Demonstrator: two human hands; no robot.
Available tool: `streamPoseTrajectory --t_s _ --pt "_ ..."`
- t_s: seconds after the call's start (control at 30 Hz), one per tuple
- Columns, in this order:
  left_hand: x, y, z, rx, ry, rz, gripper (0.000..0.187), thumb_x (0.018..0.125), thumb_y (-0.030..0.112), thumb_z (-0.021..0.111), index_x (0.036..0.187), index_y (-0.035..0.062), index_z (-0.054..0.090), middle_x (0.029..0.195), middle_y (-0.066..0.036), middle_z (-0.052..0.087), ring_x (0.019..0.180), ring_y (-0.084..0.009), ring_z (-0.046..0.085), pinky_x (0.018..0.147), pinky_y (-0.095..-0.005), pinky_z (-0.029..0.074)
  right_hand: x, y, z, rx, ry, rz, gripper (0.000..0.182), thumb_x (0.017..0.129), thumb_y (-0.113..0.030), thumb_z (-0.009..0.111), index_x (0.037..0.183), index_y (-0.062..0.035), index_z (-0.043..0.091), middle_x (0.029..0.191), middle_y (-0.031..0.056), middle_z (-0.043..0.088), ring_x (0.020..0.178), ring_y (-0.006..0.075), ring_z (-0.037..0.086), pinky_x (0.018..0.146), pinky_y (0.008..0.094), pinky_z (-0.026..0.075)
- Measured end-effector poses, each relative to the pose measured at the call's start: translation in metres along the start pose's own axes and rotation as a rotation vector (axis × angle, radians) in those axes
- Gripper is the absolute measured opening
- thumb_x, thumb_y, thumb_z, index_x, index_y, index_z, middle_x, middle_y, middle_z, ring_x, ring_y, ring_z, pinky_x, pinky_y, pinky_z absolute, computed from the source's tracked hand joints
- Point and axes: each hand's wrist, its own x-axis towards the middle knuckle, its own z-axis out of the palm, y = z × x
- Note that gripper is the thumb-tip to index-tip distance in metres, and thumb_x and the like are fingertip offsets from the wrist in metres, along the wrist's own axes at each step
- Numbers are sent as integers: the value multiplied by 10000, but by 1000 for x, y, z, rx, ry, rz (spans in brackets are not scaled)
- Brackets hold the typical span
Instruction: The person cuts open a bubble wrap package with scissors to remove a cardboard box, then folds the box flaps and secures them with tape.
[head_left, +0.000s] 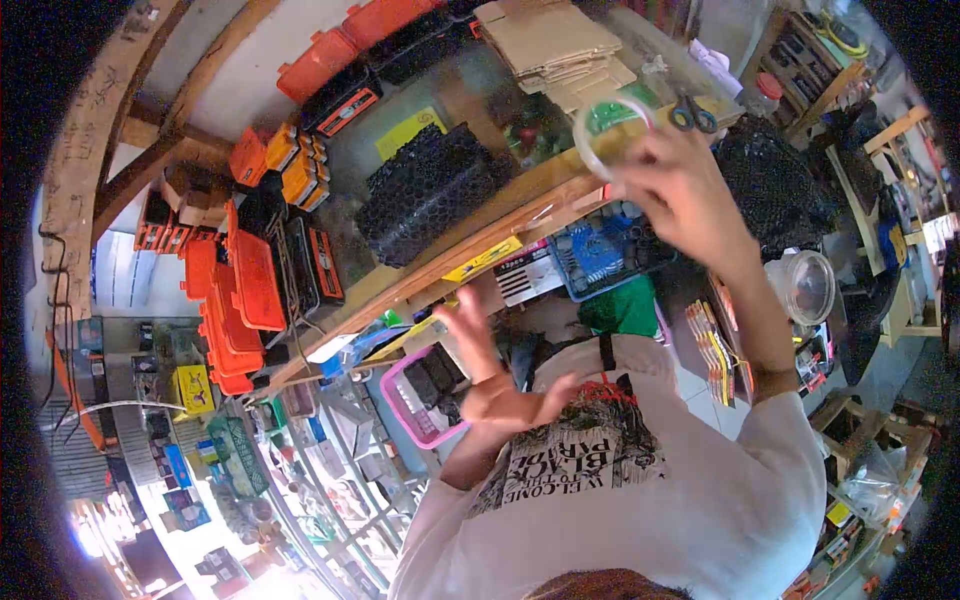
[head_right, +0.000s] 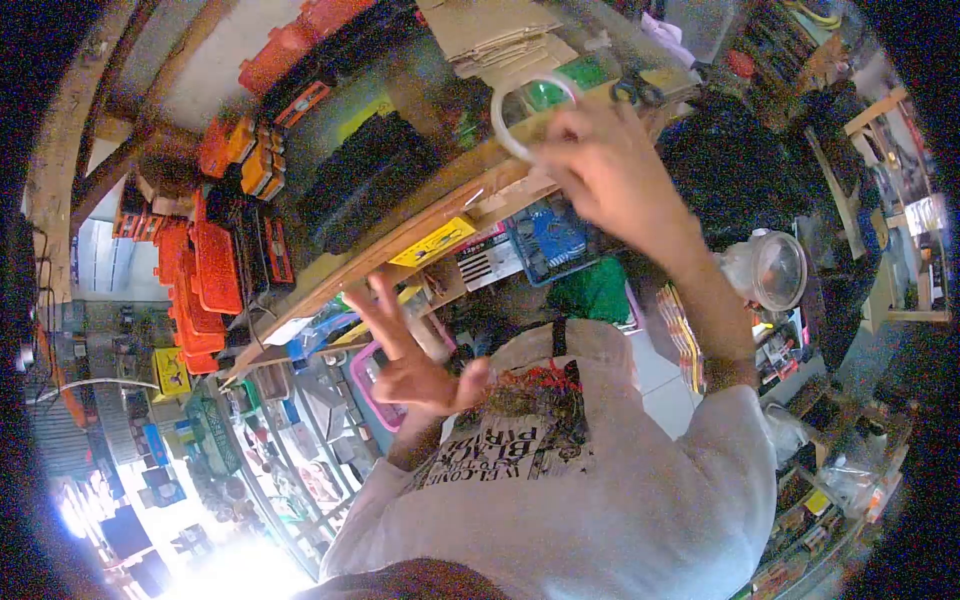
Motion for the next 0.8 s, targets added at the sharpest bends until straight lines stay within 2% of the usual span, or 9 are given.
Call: streamPoseTrajectory --t_s 0.07,0.1,0.33,0.37,0.5,0.6,0.73,0.77,0.8 --pt "8 -1 -8 -53 108 2 801 809 305 821 1260 90 195 1626 -383 -7 1468 -602 190 1183 -617 230 20 26 3 10 -72 -75 157 802 -90 740 956 -64 754 947 77 605 925 291 587 858 424 446" --pt "3 -8 -8 -100 147 -9 732 828 243 796 1234 130 197 1613 -390 65 1454 -622 197 1181 -641 217 29 35 7 20 -111 -117 173 802 -91 742 970 -54 753 967 85 602 938 296 590 871 427 454" --pt "-12 -15 -24 -197 3 -257 563 856 111 732 1251 88 331 1558 -368 265 1460 -509 306 1188 -596 214 59 59 37 113 -348 -98 291 791 -120 764 1066 -25 741 1047 129 644 1062 349 616 939 448 475" --pt "-9 -11 -27 -288 25 -312 479 877 146 710 1251 52 426 1552 -336 316 1475 -461 307 1201 -556 203 58 56 37 61 -330 -84 326 813 -131 770 1117 -20 723 1131 140 657 1109 355 614 978 433 478" --pt "4 1 -39 -576 51 -524 571 926 449 683 1289 36 526 1542 -292 383 1476 -412 331 1168 -559 289 47 7 24 342 -41 -34 338 862 -152 777 1168 -32 699 1186 137 692 1133 296 642 1036 408 468" --pt "8 3 -44 -924 30 -640 569 921 363 668 1364 51 494 1572 -265 358 1506 -376 290 1209 -502 208 29 -35 26 611 26 -149 360 786 -121 836 1121 -56 719 1117 111 728 1045 274 685 931 411 521" --pt "29 14 -54 -1326 -23 -819 737 903 516 630 1409 7 463 1576 -249 362 1503 -362 299 1196 -522 248 24 -68 22 465 188 -484 360 708 -99 878 1031 -89 718 1055 53 759 1001 259 700 803 397 533" --pt "33 20 -55 -1289 26 -871 799 863 591 631 1386 0 503 1496 -234 466 1414 -399 420 1175 -563 287 27 -74 18 466 196 -529 347 706 -106 878 1012 -96 715 1054 50 760 1005 258 700 801 399 531" --pt "32 19 -56 -1337 4 -861 802 875 576 621 1410 -4 475 1505 -231 454 1431 -381 399 1181 -551 276 28 -76 14 464 205 -573 334 704 -112 879 993 -102 712 1053 47 761 1010 256 699 800 401 529"
